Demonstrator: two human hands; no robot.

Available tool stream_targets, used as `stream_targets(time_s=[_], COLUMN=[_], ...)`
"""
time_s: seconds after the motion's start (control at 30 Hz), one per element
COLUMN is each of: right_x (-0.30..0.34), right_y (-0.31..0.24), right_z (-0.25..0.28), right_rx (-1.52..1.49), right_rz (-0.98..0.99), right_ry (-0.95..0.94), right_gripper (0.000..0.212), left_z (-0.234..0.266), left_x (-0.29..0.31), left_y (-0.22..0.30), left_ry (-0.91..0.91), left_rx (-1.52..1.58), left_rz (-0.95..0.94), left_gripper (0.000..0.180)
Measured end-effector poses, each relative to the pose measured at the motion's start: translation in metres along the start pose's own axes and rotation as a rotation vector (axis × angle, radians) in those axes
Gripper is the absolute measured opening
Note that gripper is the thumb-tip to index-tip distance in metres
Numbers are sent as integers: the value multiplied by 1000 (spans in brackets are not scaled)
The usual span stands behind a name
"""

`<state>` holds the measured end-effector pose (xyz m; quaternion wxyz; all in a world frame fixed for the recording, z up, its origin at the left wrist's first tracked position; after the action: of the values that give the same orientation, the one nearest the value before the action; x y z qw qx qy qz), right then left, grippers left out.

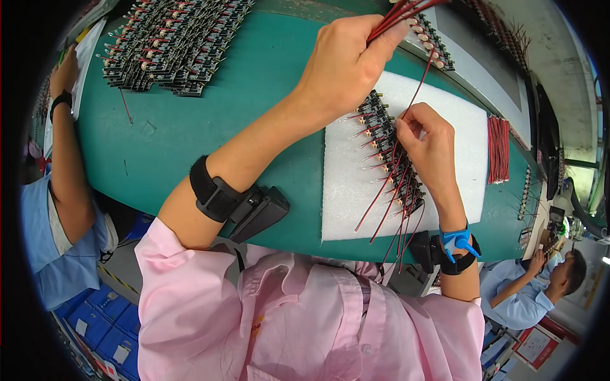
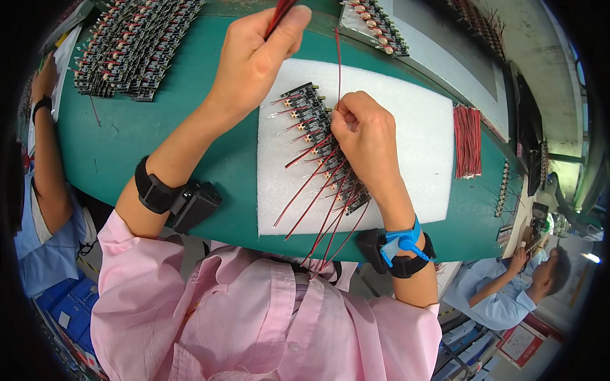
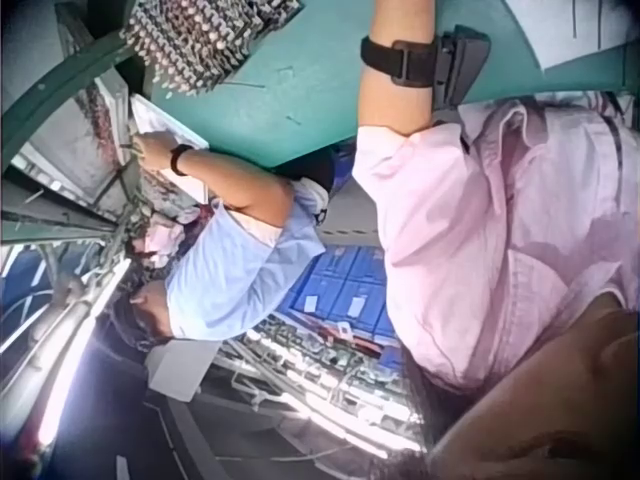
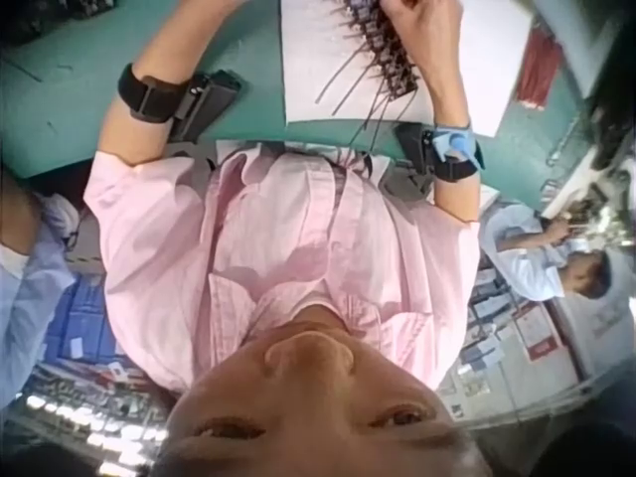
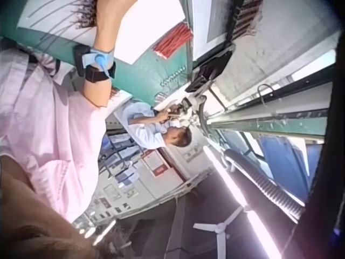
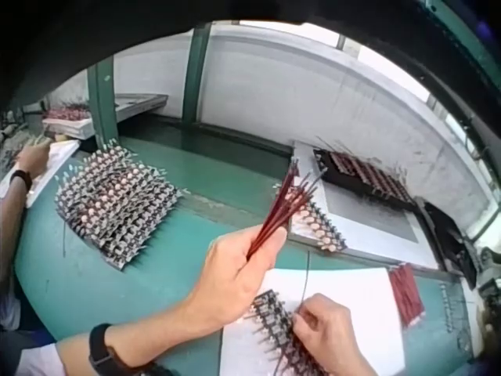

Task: The person picks up a bundle of red wires and inserts them one by one into a circuit board strip. After filling the strip, the person sets the bundle down and moves the completed circuit board aside.

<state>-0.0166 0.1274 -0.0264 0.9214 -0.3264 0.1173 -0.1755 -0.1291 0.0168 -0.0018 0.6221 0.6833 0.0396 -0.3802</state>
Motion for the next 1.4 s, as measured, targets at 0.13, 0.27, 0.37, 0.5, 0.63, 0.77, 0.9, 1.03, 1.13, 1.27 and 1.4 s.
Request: stream_targets(time_s=[0.13,0.27,0.37,0.5,0.63,0.77,0.9,1.03,1.13,1.27,1.4], right_x=[-1,-2,-3,-4,-4,-3,-2,-3,-2,-1,-1], right_y=[1,1,1,-1,-4,-7,-8,-9,-11,-13,-10], right_z=[1,2,2,3,3,3,4,1,3,3,2], right_rx=[-14,-14,3,48,89,126,154,158,174,221,235], right_rz=[17,20,34,77,124,153,170,204,221,253,254], right_ry=[-20,-44,-52,-43,-36,-39,-35,-30,-25,-27,-19], right_gripper=[6,6,6,6,6,7,7,6,5,5,6], left_z=[5,9,10,10,10,8,8,9,9,9,8], left_x=[2,0,1,2,3,3,2,3,3,2,2], left_y=[5,13,13,13,11,11,12,11,13,13,12], left_ry=[108,172,161,149,148,149,145,140,132,129,132], left_rx=[154,219,215,218,242,278,277,255,266,287,286], left_rz=[-30,-61,-54,-23,0,20,19,32,40,44,37], left_gripper=[34,38,39,40,40,40,41,41,41,41,41])
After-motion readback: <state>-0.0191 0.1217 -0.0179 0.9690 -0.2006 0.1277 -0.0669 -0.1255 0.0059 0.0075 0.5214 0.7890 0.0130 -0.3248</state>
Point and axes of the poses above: each hand's wrist, its own x-axis away from the middle knuckle, its own z-axis out of the back of the hand, y = z × x, the point moved 4 cm from there along -x, towards the middle knuckle, and after that the axes turned 8 degrees about -z, right-handed, at the moved point
